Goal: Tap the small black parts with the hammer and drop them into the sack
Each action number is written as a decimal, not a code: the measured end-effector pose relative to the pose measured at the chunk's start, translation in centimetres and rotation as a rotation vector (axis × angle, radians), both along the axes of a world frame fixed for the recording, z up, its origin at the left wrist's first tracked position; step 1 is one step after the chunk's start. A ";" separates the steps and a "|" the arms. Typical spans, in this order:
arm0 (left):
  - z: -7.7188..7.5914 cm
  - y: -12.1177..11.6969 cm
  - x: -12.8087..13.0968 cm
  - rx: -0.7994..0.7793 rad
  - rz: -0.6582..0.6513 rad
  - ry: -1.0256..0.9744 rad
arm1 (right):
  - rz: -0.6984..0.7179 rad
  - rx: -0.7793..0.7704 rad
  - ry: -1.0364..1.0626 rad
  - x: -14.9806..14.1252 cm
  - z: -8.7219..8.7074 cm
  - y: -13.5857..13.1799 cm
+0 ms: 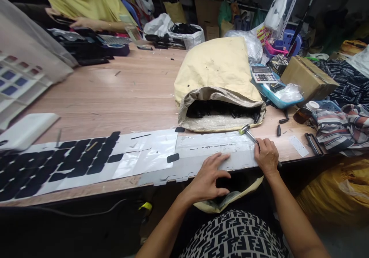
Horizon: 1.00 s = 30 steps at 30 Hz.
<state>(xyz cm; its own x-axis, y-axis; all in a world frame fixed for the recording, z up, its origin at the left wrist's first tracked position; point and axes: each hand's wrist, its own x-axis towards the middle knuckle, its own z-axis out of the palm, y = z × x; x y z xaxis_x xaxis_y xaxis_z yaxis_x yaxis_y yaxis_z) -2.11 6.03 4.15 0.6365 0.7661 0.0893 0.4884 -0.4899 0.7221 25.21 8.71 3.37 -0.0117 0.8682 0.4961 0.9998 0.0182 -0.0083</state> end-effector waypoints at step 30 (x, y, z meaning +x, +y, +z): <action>-1.5 8.9 3.3 0.034 0.494 -0.079 | -0.022 0.004 -0.005 -0.1 -0.3 0.0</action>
